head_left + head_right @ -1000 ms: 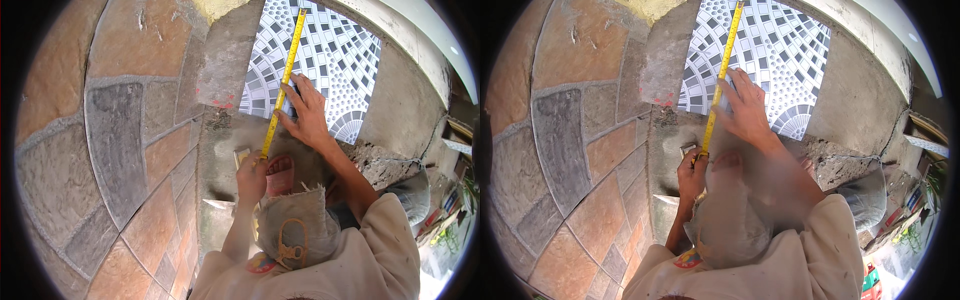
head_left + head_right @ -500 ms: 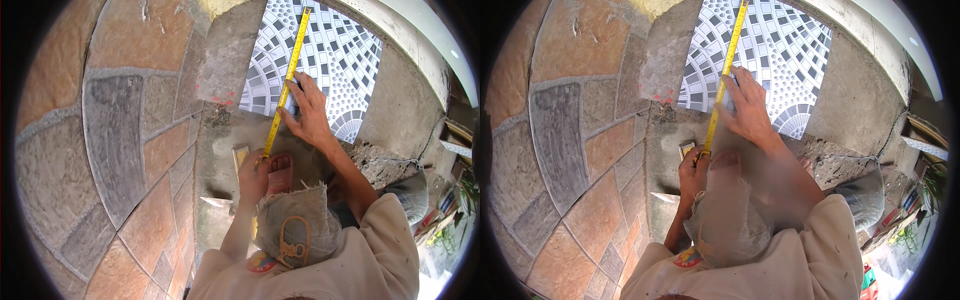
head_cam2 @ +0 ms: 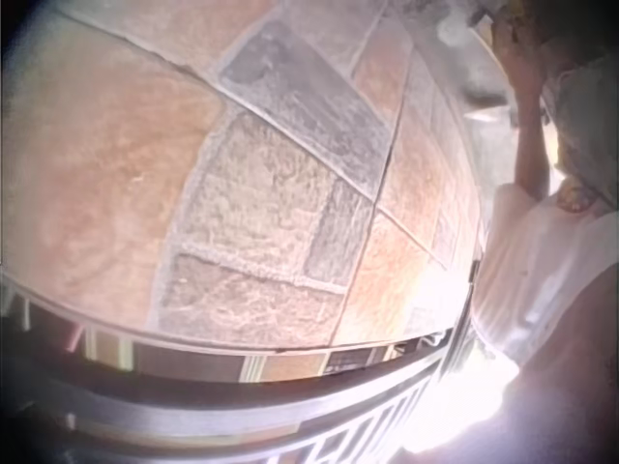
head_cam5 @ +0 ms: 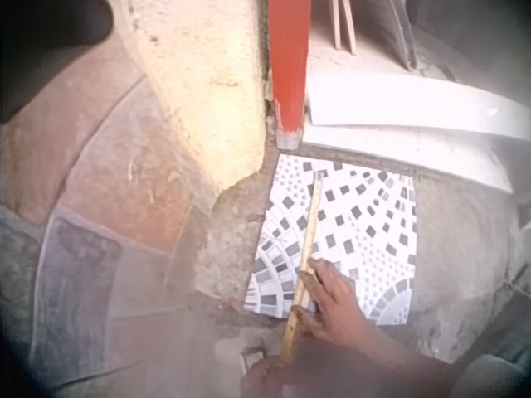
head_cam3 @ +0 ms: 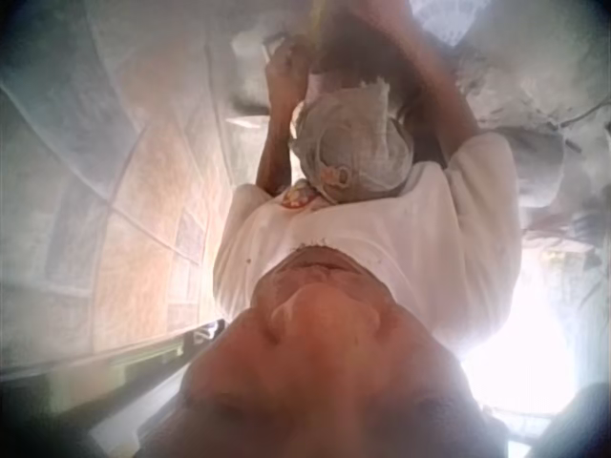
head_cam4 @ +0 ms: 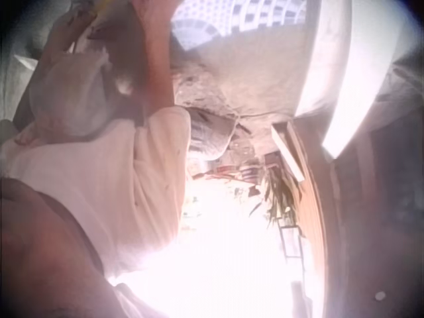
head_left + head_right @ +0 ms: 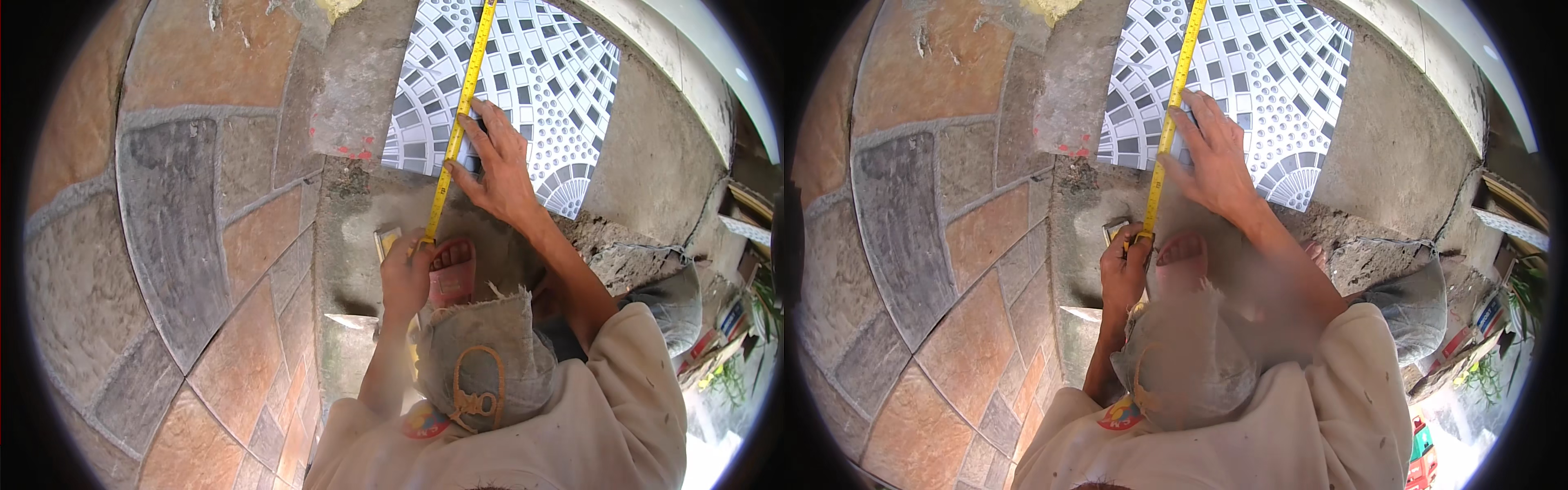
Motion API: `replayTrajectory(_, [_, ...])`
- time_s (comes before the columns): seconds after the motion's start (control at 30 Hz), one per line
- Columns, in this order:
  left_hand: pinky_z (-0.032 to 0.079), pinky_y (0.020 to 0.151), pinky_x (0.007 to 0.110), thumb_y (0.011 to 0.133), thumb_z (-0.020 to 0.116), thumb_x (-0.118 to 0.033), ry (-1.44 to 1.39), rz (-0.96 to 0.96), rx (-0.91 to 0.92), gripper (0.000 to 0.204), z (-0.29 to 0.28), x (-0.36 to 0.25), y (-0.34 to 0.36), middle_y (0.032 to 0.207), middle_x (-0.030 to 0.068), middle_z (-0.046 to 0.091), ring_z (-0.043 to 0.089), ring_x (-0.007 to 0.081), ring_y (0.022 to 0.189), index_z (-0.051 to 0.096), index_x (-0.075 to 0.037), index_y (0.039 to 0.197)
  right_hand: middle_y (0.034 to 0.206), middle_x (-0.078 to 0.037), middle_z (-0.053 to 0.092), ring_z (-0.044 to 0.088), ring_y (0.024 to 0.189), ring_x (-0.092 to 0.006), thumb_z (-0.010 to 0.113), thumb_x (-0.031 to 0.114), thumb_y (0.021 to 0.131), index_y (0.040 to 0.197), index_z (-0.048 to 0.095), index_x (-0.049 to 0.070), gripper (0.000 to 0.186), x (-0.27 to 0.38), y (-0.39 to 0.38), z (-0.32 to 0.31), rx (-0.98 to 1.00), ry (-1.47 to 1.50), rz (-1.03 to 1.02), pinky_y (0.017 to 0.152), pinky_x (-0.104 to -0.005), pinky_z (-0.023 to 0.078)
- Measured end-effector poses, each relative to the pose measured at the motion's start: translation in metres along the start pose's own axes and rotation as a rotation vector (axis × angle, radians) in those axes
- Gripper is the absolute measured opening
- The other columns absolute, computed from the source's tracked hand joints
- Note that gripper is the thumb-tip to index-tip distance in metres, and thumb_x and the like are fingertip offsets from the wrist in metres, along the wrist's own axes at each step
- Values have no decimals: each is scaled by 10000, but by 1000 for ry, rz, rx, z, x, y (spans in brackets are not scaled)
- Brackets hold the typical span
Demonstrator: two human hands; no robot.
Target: The person is measuring and marking a tile to fit a specific area on the floor.
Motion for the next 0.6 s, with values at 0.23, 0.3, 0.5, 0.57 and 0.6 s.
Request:
replayTrajectory(0.23, [394, 586, 234, 912, 566, -139, -20, 25, 35, 227, 3, -5, 8, 728, 7, 570, 479, 71, 655, 653, 0, 1068, 1483, -114, 401, 357, 1391, -311, 740, 287, 810, 1334, 512, 43, 621, -5, 1, 2, 55, -31, 49, 1033, -472, 308])
replayTrajectory(0.3, [394, 588, 234, 916, 557, -128, -35, 49, 55, 228, 6, -9, 11, 739, 4, 571, 480, 72, 660, 649, 11, 1072, 1482, -115, 402, 354, 1395, -311, 737, 287, 812, 1337, 508, 42, 622, -6, 1, 1, 60, -37, 48, 1034, -465, 307])
replayTrajectory(0.5, [396, 591, 228, 924, 557, -123, 13, 52, 74, 251, 15, -25, 31, 765, 2, 589, 490, 68, 676, 628, 15, 1121, 1484, -115, 404, 345, 1406, -304, 734, 279, 815, 1340, 500, 43, 622, -10, 10, -4, 72, -51, 55, 1036, -454, 306])
replayTrajectory(0.57, [395, 590, 223, 927, 568, -129, -13, 21, 88, 272, 19, -31, 37, 783, 7, 595, 493, 66, 681, 602, 7, 1161, 1485, -115, 404, 344, 1408, -301, 733, 274, 814, 1342, 497, 44, 623, -10, 15, -7, 71, -51, 60, 1037, -455, 306])
replayTrajectory(0.6, [394, 589, 219, 930, 579, -135, -39, -12, 102, 301, 22, -34, 41, 800, 11, 600, 496, 64, 686, 577, -1, 1201, 1483, -115, 406, 347, 1406, -301, 734, 271, 813, 1342, 494, 46, 623, -11, 16, -7, 83, -47, 72, 1036, -456, 307])
Point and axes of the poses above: each hand's wrist, its own y-axis towards the middle knuckle, its own z-axis out of the palm, x = y × z, the point moved 6 cm from there along y, towards the middle knuckle
